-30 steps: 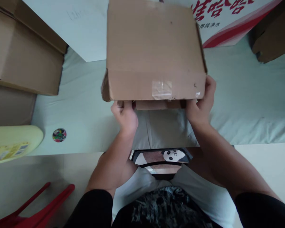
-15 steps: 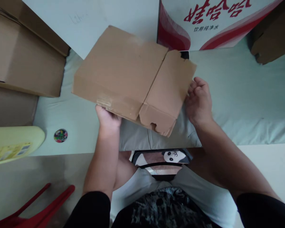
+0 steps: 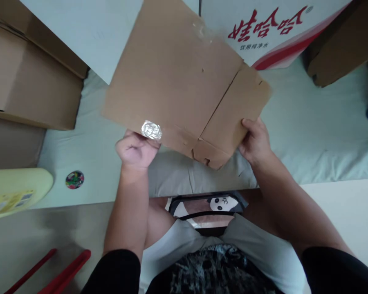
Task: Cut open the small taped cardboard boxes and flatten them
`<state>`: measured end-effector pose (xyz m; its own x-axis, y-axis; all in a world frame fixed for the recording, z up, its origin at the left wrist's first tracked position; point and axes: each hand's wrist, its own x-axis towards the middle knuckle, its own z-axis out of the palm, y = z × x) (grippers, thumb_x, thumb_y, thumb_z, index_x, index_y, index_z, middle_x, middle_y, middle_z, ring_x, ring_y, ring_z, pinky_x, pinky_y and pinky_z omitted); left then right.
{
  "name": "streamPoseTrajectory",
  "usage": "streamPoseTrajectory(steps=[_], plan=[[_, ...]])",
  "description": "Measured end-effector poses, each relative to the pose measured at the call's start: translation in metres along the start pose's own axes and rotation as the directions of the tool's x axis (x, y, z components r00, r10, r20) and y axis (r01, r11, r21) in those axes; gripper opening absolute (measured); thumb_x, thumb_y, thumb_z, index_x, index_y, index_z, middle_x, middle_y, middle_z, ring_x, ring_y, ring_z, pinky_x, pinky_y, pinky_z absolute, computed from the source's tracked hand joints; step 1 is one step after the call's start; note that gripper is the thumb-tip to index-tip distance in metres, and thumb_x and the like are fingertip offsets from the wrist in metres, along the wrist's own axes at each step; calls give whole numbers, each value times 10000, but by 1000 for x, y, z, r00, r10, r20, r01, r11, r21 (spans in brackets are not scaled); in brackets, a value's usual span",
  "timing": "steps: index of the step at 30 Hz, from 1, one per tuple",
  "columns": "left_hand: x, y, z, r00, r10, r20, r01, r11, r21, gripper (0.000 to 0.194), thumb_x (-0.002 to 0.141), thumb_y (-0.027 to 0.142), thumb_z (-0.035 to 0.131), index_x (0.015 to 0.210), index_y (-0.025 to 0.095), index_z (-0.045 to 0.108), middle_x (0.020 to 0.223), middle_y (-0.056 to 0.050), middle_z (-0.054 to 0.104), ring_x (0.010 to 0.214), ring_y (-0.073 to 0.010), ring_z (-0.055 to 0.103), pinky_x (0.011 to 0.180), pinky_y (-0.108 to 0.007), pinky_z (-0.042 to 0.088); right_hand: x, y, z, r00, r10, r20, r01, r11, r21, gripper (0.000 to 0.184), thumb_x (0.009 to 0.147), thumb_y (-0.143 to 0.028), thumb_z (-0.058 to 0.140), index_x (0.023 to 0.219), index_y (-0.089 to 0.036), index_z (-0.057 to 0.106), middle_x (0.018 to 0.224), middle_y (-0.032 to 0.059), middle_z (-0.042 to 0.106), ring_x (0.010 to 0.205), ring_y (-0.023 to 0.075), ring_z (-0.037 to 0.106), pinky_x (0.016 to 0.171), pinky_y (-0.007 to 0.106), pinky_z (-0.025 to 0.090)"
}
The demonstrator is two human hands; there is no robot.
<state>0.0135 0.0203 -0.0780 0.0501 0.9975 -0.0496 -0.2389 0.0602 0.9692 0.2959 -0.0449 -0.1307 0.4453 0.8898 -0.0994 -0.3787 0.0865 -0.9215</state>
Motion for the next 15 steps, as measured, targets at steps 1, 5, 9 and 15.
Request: streamPoseTrajectory(steps=[1, 5, 9, 15], plan=[[-2, 1, 2, 999, -22, 48, 25, 998, -52, 306, 560, 458, 759, 797, 283, 679, 931, -116, 762, 1098, -376, 731, 913, -541, 637, -2, -1, -2, 999, -25, -36, 25, 1000, 10, 437, 642, -409, 845, 1003, -266, 643, 932, 2, 752, 929, 251, 751, 836, 433, 678], [-1, -5, 8, 999, -42, -19, 41, 998, -45, 429, 595, 591, 911, 759, 298, 643, 951, -56, 787, 1110, -319, 741, 837, -441, 649, -16, -2, -8, 998, -50, -37, 50, 999, -6, 469, 635, -459, 899, 984, -262, 655, 908, -9, 756, 781, 196, 716, 654, 332, 636], [2, -12, 4, 999, 18, -48, -21, 999, -48, 516, 592, 675, 950, 823, 307, 670, 1090, -52, 808, 1137, -298, 745, 797, -403, 655, -33, -4, -8, 998, -14, 54, 18, 997, -71, 521, 597, -600, 959, 767, -233, 631, 637, -50, 626, 461, 98, 507, 385, 219, 422], [1, -16, -3, 999, -44, 4, 44, 992, -122, 482, 671, 591, 967, 900, 271, 690, 1016, -61, 794, 958, -247, 785, 728, -335, 634, -58, -38, -19, 996, -82, 38, 87, 983, -163, 536, 606, -629, 977, 731, -231, 641, 580, -55, 559, 389, 78, 408, 309, 212, 326]])
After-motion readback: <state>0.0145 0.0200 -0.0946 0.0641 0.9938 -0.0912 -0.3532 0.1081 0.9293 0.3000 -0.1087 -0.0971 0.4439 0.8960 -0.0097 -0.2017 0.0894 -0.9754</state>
